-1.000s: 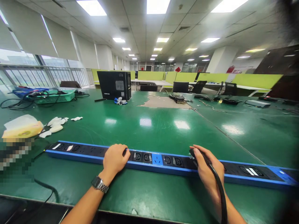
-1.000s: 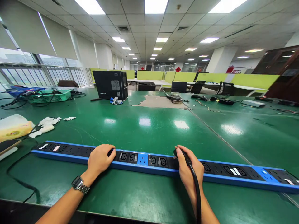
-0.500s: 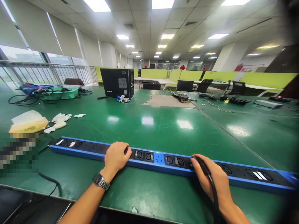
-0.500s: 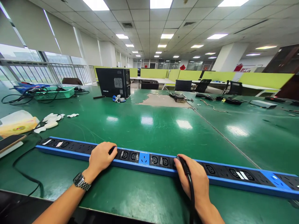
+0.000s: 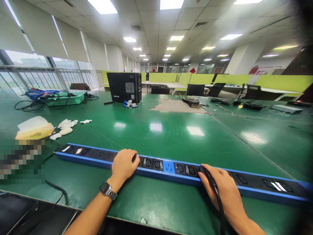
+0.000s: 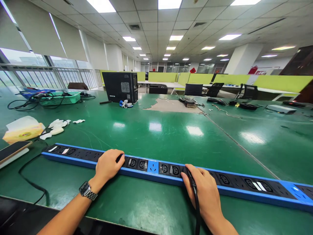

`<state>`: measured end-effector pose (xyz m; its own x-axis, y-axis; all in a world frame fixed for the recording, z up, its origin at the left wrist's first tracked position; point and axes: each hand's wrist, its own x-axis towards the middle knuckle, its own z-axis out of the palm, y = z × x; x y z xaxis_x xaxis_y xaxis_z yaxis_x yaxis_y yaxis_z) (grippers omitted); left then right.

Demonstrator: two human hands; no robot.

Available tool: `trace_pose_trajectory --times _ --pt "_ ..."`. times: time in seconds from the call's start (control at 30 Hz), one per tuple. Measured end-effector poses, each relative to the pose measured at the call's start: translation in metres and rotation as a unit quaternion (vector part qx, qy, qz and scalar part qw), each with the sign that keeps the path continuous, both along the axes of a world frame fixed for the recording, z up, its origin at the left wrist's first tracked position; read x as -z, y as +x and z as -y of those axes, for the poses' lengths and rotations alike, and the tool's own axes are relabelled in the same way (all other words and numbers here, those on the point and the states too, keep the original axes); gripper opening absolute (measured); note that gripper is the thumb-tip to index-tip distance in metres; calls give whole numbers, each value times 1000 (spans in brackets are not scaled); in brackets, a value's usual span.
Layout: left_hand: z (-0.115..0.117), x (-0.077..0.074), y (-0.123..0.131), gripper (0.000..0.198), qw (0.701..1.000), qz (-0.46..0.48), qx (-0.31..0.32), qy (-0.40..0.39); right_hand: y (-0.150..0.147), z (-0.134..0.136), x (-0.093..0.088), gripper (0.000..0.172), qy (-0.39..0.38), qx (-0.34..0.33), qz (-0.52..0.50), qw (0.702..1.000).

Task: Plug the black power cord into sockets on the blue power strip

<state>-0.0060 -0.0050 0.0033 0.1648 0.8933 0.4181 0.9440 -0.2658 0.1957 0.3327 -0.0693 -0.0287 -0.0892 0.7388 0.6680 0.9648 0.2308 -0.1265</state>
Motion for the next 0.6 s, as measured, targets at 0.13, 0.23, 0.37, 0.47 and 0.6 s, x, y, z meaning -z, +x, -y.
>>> trace_pose_trajectory --times 0.13,0.23,0.37,0.47,0.6 --pt "0 1 0 28 1000 -1 -2 4 -6 -1 11 41 3 51 -50 997" --pt "0 1 0 27 1000 -2 -2 7 -12 0 12 44 -13 77 -99 992" --pt "0 1 0 27 1000 2 -4 11 -15 -2 4 47 -51 78 -232 968" --pt "-1 1 0 27 1000 3 -5 12 -13 -5 -8 49 -124 84 -351 924" --pt "-1 1 1 27 1000 8 -7 12 -12 -9 -22 51 -186 60 -469 861"
